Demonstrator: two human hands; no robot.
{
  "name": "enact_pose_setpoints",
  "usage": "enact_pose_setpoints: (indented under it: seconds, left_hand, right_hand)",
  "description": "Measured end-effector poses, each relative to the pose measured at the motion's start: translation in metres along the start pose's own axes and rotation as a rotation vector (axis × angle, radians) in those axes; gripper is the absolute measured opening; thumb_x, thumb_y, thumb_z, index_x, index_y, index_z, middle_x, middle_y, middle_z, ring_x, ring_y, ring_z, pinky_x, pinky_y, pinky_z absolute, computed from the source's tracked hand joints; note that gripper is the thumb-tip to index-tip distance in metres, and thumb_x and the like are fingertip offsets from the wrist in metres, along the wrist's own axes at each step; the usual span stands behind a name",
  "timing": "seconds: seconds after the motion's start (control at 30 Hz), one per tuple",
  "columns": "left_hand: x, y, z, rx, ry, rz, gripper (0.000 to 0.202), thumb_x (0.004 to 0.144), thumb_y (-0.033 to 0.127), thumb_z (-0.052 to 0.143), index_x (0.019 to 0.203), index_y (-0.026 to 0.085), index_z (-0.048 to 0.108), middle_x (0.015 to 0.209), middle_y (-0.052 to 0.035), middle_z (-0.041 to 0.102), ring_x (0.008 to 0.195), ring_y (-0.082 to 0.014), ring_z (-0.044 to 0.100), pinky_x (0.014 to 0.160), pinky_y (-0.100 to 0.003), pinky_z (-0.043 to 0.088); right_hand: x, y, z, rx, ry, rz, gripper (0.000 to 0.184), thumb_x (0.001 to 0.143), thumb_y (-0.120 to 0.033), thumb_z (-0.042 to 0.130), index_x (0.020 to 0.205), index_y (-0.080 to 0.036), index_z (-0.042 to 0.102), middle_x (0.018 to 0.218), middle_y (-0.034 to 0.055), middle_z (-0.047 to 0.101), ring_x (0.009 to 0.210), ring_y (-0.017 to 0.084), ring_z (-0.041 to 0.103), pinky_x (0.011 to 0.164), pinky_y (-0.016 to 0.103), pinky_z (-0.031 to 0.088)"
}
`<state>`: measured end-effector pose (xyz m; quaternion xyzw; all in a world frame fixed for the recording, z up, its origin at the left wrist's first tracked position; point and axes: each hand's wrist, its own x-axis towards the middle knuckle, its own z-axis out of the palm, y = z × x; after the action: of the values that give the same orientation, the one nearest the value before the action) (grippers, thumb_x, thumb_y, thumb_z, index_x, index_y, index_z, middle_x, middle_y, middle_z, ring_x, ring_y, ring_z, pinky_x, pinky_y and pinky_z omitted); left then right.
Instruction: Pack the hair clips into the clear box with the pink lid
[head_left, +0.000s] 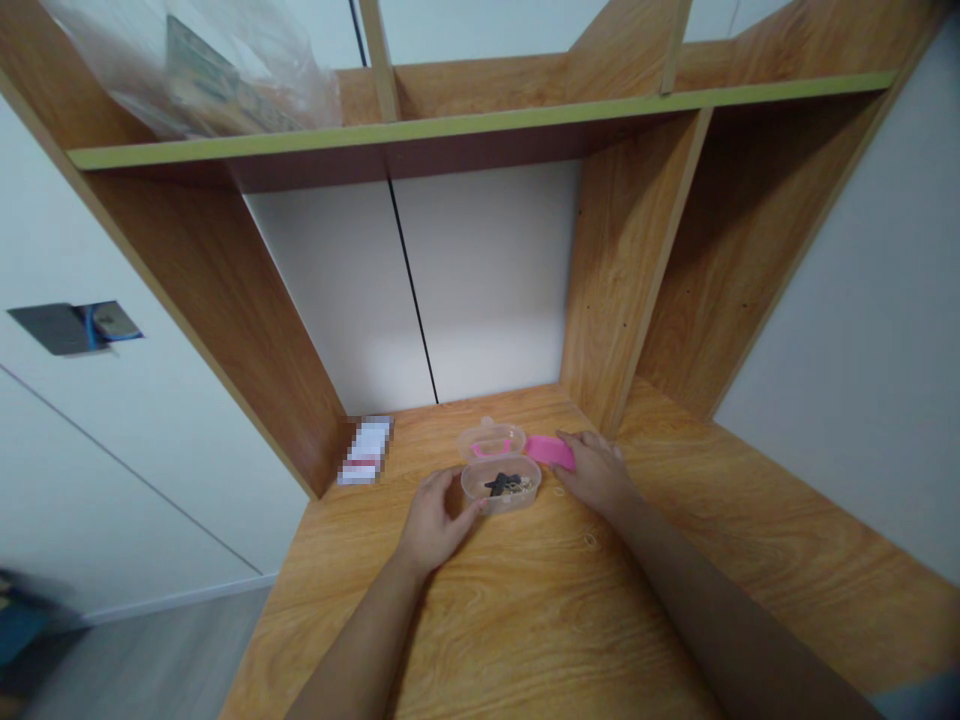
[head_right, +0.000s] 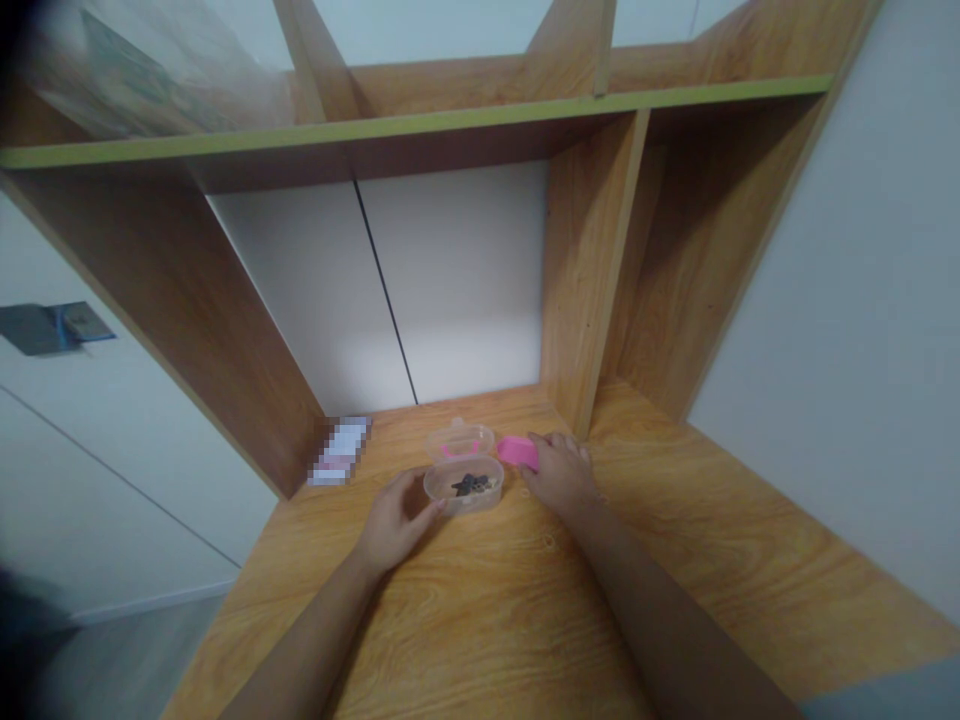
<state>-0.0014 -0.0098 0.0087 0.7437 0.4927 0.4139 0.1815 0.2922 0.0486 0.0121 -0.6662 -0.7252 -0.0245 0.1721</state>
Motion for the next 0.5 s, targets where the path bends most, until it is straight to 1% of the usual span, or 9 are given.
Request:
enact_pose_setpoints:
  seconds: [0.07,0.17,0.2,0.27,0.33,0.4,0.5]
  left_hand:
    - [0.0,0.0,0.0,0.004,0.003,-0.001,0.042,0.085,0.043,0.07,0.121,0.022,0.064,0.12,-0.0107,0.071,0.11,-0.028,0.067,0.1,-0.045,0.051]
    - [0.0,-0.001,0.0,0.012,-0.001,0.002,0.042,0.085,0.043,0.07,0.121,0.022,0.064,0.12,-0.0111,0.071,0.111,-0.0282,0.067,0.1,-0.045,0.051]
    - [0.0,-0.001,0.0,0.013,-0.002,0.005,0.043,0.085,0.043,0.07,0.121,0.022,0.064,0.12,-0.011,0.071,0.111,-0.0281,0.067,0.1,-0.045,0.051]
    - [0.0,-0.002,0.001,0.016,-0.001,0.013,0.043,0.085,0.042,0.07,0.122,0.022,0.063,0.12,-0.0111,0.071,0.11,-0.0279,0.067,0.1,-0.044,0.051]
    - [0.0,-0.002,0.001,0.021,0.003,0.018,0.043,0.085,0.042,0.07,0.122,0.021,0.063,0.119,-0.0115,0.071,0.11,-0.0282,0.067,0.099,-0.045,0.051]
    - [0.001,-0.002,0.001,0.021,-0.001,0.014,0.043,0.085,0.043,0.07,0.122,0.021,0.063,0.12,-0.0122,0.071,0.111,-0.0288,0.067,0.099,-0.045,0.051]
    - [0.001,0.0,0.0,0.015,-0.015,0.003,0.045,0.086,0.043,0.07,0.124,0.02,0.063,0.121,-0.0125,0.071,0.111,-0.0286,0.067,0.099,-0.045,0.051]
  right_hand:
    - [0.0,-0.001,-0.003,0.045,0.068,0.025,0.051,0.091,-0.044,0.058,0.136,-0.02,0.059,0.12,0.0167,0.063,0.115,0.033,0.057,0.099,0.046,0.04]
    - [0.0,-0.005,-0.01,0.186,0.239,0.034,0.051,0.094,-0.045,0.054,0.139,-0.019,0.056,0.125,0.0167,0.061,0.117,0.033,0.057,0.102,0.046,0.041]
    - [-0.001,-0.007,-0.012,0.252,0.294,0.002,0.051,0.095,-0.045,0.054,0.139,-0.02,0.055,0.128,0.0162,0.06,0.119,0.032,0.056,0.104,0.046,0.041]
    - [-0.002,-0.011,-0.015,0.391,0.363,-0.116,0.049,0.094,-0.045,0.057,0.137,-0.022,0.057,0.13,0.0141,0.059,0.123,0.03,0.055,0.107,0.045,0.042]
    - [-0.005,-0.017,-0.017,0.507,0.358,-0.268,0.046,0.09,-0.045,0.065,0.132,-0.025,0.062,0.13,0.0117,0.059,0.123,0.028,0.056,0.107,0.044,0.043]
    - [-0.01,-0.023,-0.016,0.571,0.313,-0.398,0.04,0.085,-0.044,0.073,0.122,-0.028,0.07,0.129,0.01,0.06,0.122,0.028,0.057,0.106,0.044,0.046]
    - [-0.016,-0.033,-0.011,0.578,0.241,-0.522,0.035,0.079,-0.04,0.08,0.112,-0.03,0.075,0.13,0.0091,0.062,0.122,0.028,0.057,0.104,0.045,0.047]
